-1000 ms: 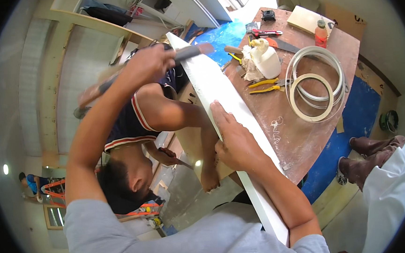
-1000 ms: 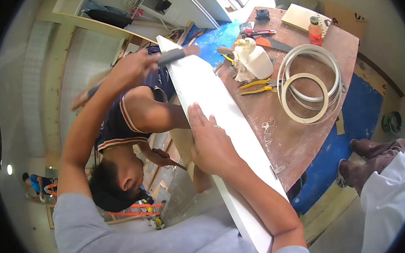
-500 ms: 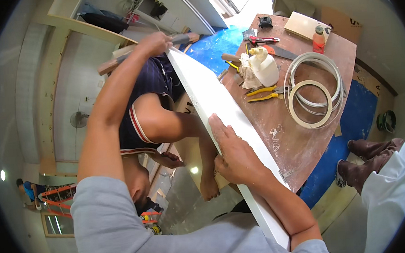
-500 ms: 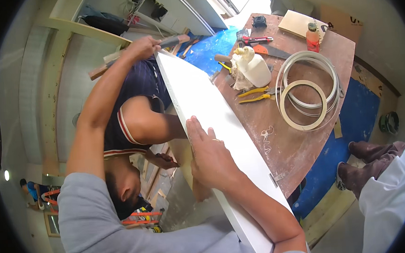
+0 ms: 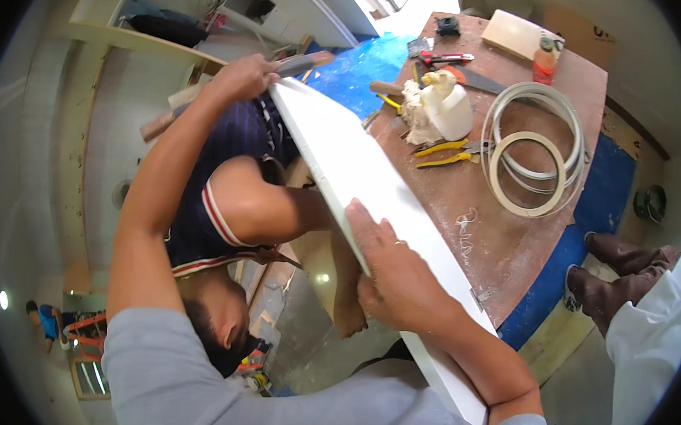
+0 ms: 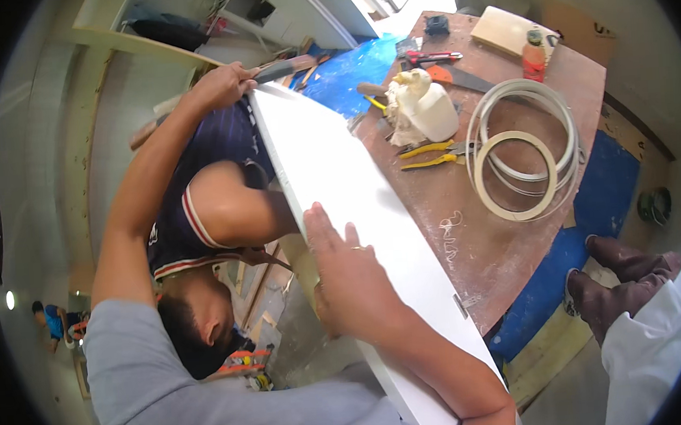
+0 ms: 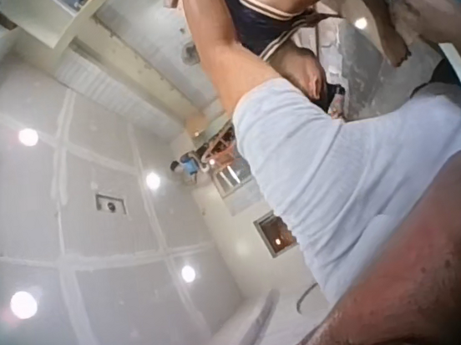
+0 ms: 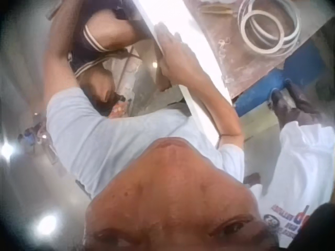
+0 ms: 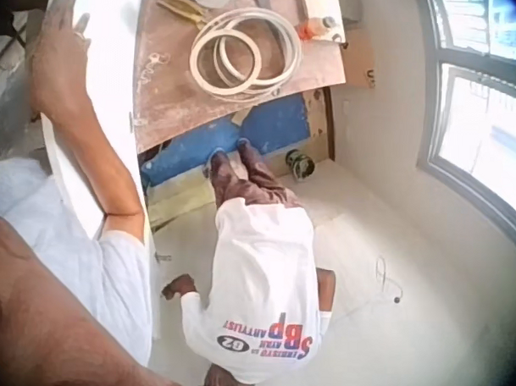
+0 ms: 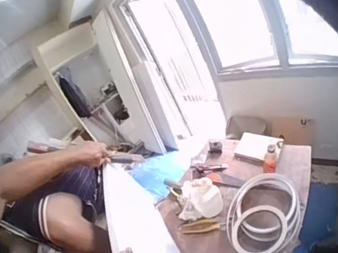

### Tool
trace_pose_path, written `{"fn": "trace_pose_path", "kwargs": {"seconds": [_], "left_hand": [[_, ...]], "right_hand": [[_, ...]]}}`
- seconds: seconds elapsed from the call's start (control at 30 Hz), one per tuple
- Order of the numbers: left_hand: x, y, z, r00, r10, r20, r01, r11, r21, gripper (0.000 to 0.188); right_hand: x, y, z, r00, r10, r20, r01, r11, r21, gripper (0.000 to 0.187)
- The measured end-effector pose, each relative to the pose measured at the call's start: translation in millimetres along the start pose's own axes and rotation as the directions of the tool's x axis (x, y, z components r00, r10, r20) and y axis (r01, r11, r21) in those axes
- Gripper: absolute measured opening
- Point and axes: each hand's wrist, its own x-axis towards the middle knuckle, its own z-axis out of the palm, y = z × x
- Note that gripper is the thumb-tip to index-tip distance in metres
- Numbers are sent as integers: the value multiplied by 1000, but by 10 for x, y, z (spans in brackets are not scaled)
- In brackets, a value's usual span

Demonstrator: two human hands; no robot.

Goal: The person sands the edge of a white wooden board using a hand sanding block, repeating the motion along the length of the board and then turning it to sand another side.

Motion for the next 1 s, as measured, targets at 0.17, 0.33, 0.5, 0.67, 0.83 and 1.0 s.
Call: {"fn": "trace_pose_path", "kwargs": {"seconds": [0.17,0.33,0.5,0.67,0.83,1.0], "left_hand": [[474,-593,13,988,-153,-31,151,987,-49,39],[-263,112,-725,1000,1,23,0,998,-55,39],[-1083,887,-556,994,86,69,-86,996,-10,43],[-222,153,-123,999,2,33,-1,999,-38,43],[367,-683,185,995,-81,60,79,996,35,37],[-563,372,-476,989,48,137,-33,993,-110,27]], "right_hand": [[65,-57,-51,997,16,71,-13,999,-39,102],[64,-20,9,1000,18,9,-17,999,-36,103],[54,8,-89,999,31,5,-31,1000,1,103],[22,43,-87,1000,5,19,-6,998,63,99],[58,-45,-14,999,-2,44,0,998,66,98],[53,-32,-99,997,76,28,-78,993,91,97]]}}
